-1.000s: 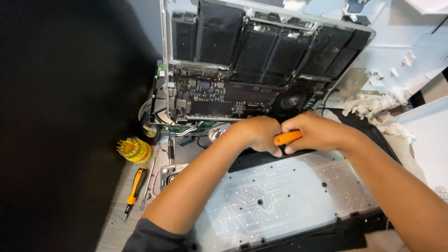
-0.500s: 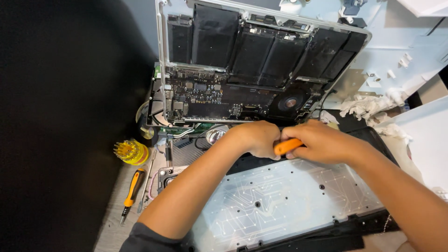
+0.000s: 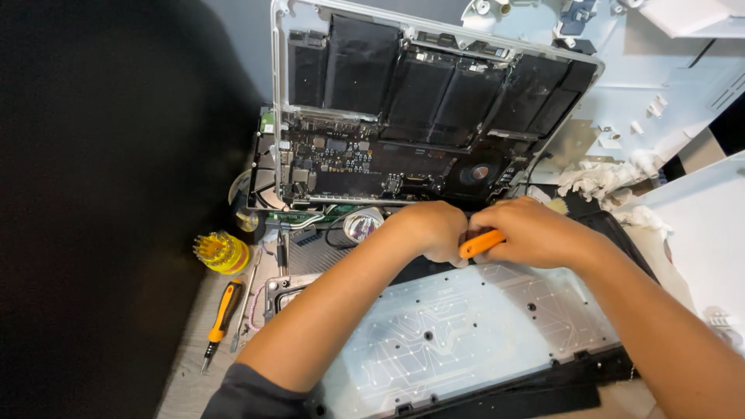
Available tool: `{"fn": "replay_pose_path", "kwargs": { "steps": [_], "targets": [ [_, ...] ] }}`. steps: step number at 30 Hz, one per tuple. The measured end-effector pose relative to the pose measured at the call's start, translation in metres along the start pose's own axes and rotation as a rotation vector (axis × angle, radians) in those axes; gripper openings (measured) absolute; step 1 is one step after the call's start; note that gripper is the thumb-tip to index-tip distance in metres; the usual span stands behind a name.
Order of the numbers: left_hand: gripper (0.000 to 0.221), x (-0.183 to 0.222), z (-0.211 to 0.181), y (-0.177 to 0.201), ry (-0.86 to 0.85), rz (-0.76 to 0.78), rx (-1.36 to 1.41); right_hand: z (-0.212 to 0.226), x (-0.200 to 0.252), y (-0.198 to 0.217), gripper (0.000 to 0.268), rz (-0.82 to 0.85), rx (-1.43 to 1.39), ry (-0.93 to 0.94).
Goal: Disassembling a laptop keyboard by prying the casing, brushing the interior, and removing the plastic membrane
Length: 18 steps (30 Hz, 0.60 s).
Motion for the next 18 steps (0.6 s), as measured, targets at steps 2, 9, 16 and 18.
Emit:
{"fn": "replay_pose_path", "kwargs": {
  "steps": [2,9,16,18],
  "targets": [
    [0.037,0.000,-0.001,0.000,0.000,-0.001,-0.009,-0.007,-0.001,-0.006,0.018,-0.026,-0.022,0.021],
    [0.040,0.032,0.002,0.017,-0.108,0.063,0.128,-0.010,0.000,-0.005,0.023,-0.076,-0.111,0.098],
    [0.035,0.026,0.015,0.009,-0.072,0.076,0.208,-0.008,-0.007,-0.005,0.022,0.012,-0.128,-0.017],
    [0.034,0.024,0.016,0.010,-0.057,0.055,0.197,-0.010,-0.011,-0.006,0.020,0.035,-0.157,-0.079]
  ]
}}
Point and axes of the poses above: each hand's wrist, its own x-axis away from the middle knuckle, its own y-axis out of the back of the hand, z = x × y, the point moved 7 cm from there along -x, towards the middle knuckle, and after that the axes turned 12 degrees about -x, right-handed, at the moved point
